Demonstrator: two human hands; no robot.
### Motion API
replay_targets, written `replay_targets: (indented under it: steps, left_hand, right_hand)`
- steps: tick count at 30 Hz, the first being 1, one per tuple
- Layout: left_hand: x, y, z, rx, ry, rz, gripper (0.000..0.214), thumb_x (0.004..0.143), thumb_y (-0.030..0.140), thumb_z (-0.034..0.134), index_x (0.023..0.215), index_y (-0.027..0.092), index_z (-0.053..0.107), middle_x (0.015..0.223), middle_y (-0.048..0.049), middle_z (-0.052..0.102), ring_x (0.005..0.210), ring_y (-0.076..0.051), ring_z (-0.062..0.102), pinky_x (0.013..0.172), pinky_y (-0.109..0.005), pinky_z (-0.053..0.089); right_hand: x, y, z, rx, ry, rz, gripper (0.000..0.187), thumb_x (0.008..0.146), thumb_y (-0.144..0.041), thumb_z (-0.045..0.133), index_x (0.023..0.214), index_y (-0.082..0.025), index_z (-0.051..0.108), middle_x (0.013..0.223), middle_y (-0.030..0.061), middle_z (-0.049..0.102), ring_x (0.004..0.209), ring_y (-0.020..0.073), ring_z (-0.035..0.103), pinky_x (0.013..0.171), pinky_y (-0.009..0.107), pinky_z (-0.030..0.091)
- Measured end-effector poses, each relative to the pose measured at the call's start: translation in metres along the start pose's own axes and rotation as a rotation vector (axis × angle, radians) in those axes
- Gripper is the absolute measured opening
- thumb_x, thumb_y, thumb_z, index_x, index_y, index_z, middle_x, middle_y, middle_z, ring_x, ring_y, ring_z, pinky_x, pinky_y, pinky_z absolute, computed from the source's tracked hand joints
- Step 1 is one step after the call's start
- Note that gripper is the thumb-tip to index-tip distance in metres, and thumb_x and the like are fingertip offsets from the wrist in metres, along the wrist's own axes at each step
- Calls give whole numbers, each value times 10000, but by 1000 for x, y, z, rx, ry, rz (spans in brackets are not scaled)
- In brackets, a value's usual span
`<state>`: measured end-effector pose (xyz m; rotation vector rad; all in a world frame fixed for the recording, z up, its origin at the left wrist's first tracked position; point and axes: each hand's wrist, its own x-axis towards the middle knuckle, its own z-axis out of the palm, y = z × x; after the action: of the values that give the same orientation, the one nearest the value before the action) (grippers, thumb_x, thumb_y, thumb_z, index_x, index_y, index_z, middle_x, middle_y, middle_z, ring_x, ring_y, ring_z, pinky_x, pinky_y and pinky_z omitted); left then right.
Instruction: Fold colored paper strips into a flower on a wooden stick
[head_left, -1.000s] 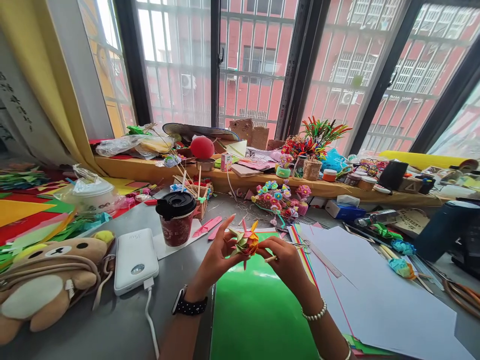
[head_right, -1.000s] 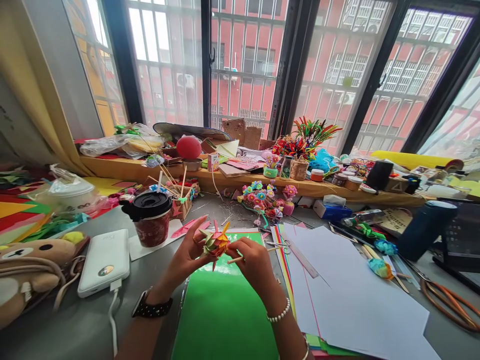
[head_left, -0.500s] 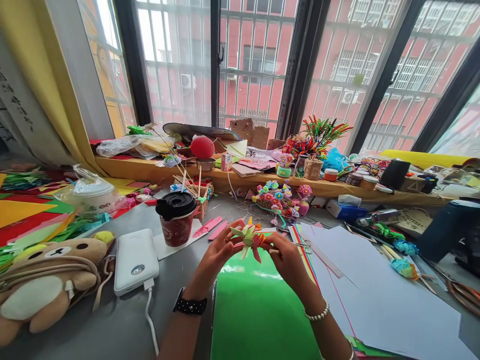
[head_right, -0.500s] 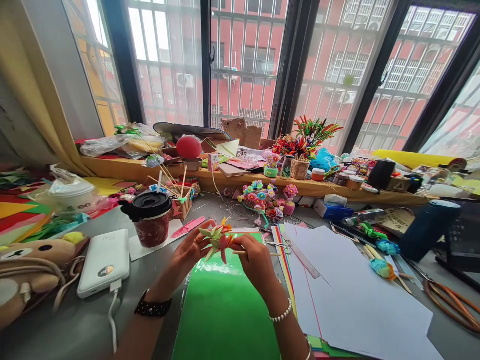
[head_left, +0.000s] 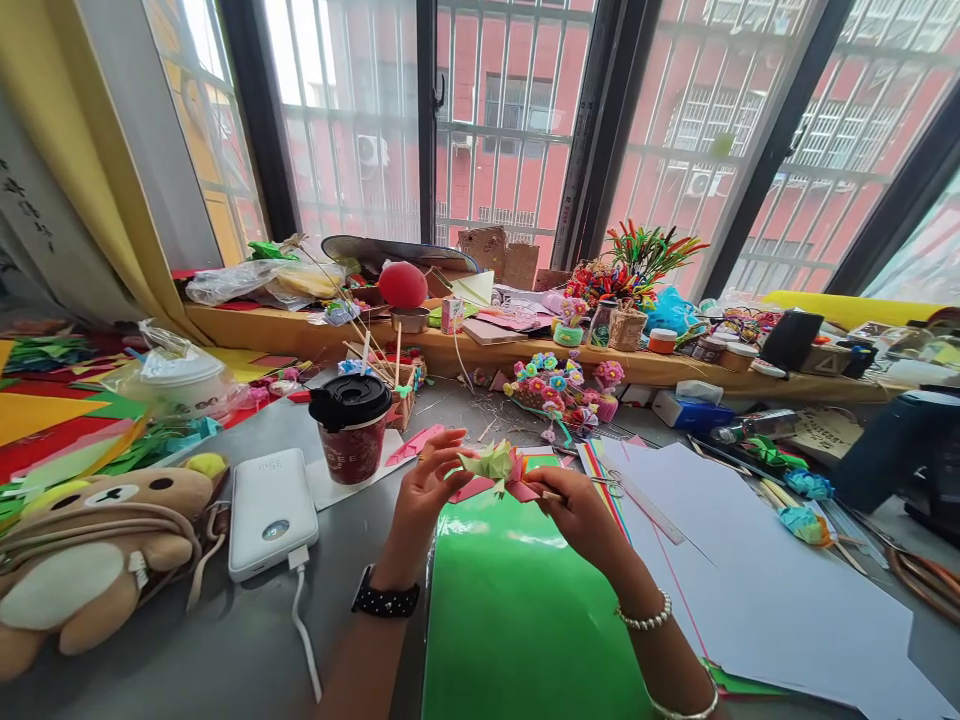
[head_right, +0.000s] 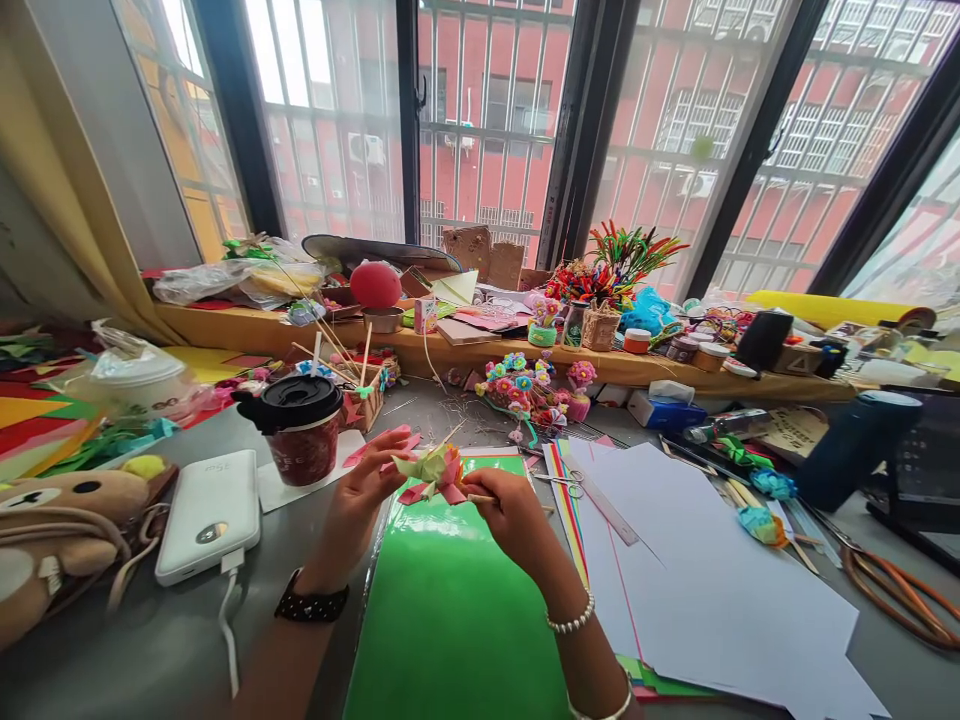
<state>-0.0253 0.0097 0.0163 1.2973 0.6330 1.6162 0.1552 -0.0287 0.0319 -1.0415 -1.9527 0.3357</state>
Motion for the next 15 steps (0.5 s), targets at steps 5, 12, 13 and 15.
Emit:
replay_targets:
  steps: [5,12,13,15]
  left_hand:
    - [-1,1,0,-73,39,-72,185,559,321,720,640,186,624,1074,-49,545,1117,-256,405,903,-346,342]
    - [0,-7,-1,-134,79,-95,226,531,350,730,636,180,624,1065,-54,556,1102,-258,416,932,-355,295]
    - [0,-7,-1,-137,84,-96,231,526,352,731,621,174,619,1062,-61,559,1100,-263,418,928,-357,296]
    - [0,-7,0,-152,90,-97,237,516,348,735,586,165,603,1053,-71,563,1098,-274,417,912,-362,308]
  right_hand:
    - [0,-3,1,84,-5,97,203,770,-338,551,816,-152,616,680,11,623,497,100,495,457,198,380]
    - [-3,0,2,56,105,17,189,784,-325,549,811,-165,644,731,41,656,638,142,575,553,227,429]
    - [-3,0,2,53,112,3,193,786,-332,546,801,-168,647,718,39,654,622,139,571,539,225,425]
    - [-4,1,2,48,130,-19,199,788,-340,543,793,-172,651,700,35,650,592,131,560,511,219,413]
